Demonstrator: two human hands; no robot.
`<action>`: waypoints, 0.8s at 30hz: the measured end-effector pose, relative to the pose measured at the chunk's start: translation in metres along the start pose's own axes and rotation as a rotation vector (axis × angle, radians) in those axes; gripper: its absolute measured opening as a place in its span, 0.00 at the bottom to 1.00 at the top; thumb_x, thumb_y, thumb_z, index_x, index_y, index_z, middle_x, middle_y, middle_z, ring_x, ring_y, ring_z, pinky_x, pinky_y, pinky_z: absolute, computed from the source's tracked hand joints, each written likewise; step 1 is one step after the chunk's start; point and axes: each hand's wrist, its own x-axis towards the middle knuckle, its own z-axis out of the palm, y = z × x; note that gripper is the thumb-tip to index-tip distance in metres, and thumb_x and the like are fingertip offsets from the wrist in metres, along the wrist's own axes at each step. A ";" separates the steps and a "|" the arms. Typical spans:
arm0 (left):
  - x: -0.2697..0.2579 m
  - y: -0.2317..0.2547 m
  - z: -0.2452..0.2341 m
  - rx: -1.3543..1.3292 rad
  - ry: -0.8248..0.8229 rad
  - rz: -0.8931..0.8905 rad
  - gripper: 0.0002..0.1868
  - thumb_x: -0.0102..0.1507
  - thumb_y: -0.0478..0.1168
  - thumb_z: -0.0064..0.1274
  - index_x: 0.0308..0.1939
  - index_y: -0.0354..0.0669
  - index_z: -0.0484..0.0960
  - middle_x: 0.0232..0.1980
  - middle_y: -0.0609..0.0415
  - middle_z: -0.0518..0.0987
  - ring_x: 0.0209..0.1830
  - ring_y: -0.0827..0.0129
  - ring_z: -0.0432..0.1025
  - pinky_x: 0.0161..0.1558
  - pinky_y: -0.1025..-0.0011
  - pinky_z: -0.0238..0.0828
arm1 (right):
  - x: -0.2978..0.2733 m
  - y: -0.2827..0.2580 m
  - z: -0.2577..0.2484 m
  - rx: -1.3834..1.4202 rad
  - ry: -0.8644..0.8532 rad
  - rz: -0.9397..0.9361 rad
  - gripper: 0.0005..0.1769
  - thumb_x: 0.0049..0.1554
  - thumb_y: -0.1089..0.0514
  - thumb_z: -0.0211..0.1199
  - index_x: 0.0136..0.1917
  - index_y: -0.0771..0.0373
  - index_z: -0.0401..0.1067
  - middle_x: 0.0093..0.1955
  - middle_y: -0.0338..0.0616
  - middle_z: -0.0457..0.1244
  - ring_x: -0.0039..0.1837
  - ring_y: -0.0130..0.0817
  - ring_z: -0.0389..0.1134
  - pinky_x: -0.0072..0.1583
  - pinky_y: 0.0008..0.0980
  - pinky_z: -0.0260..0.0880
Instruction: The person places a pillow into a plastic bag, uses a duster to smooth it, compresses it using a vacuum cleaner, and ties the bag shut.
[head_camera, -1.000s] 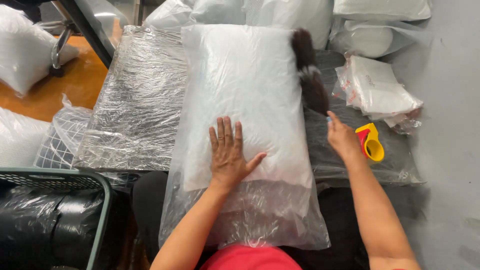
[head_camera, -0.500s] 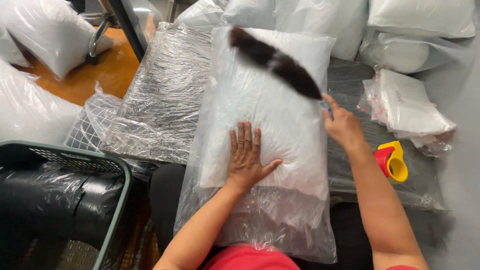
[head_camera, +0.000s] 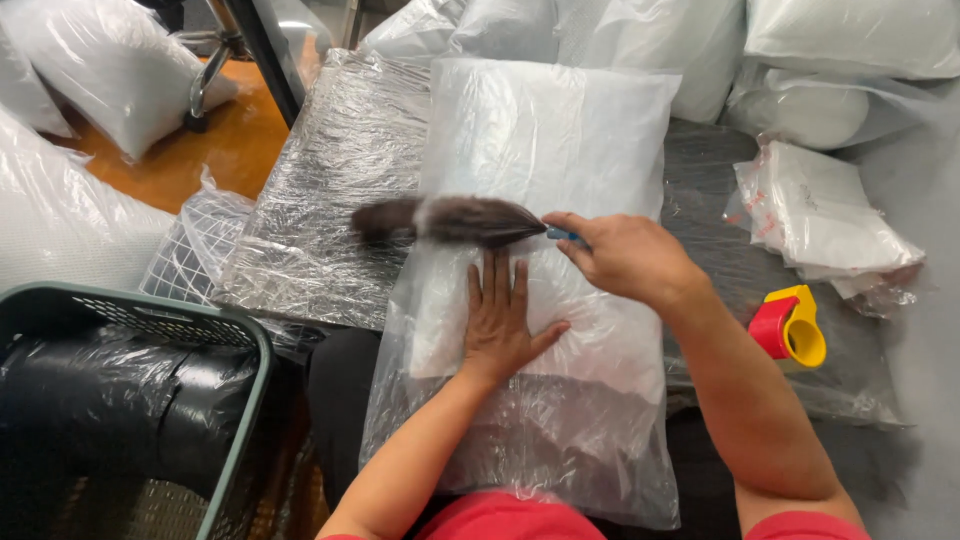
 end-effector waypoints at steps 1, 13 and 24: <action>0.001 0.000 -0.003 0.005 -0.010 0.003 0.61 0.57 0.79 0.44 0.75 0.31 0.57 0.74 0.25 0.60 0.79 0.34 0.50 0.78 0.35 0.34 | -0.007 -0.009 -0.020 0.042 -0.066 -0.055 0.25 0.64 0.44 0.44 0.73 0.38 0.65 0.53 0.60 0.71 0.58 0.67 0.71 0.62 0.61 0.69; 0.007 0.014 -0.026 0.127 0.095 -0.011 0.56 0.54 0.83 0.42 0.68 0.41 0.72 0.53 0.37 0.76 0.57 0.45 0.71 0.60 0.42 0.59 | -0.029 -0.019 0.005 0.044 0.016 -0.288 0.25 0.62 0.45 0.49 0.72 0.41 0.67 0.46 0.62 0.69 0.50 0.71 0.71 0.52 0.65 0.72; -0.003 0.000 0.001 -0.021 0.039 0.022 0.61 0.58 0.75 0.51 0.77 0.32 0.51 0.80 0.26 0.49 0.82 0.35 0.40 0.78 0.39 0.29 | 0.029 0.088 0.037 -0.072 0.422 0.165 0.27 0.67 0.45 0.46 0.78 0.45 0.64 0.45 0.59 0.70 0.47 0.59 0.74 0.47 0.54 0.75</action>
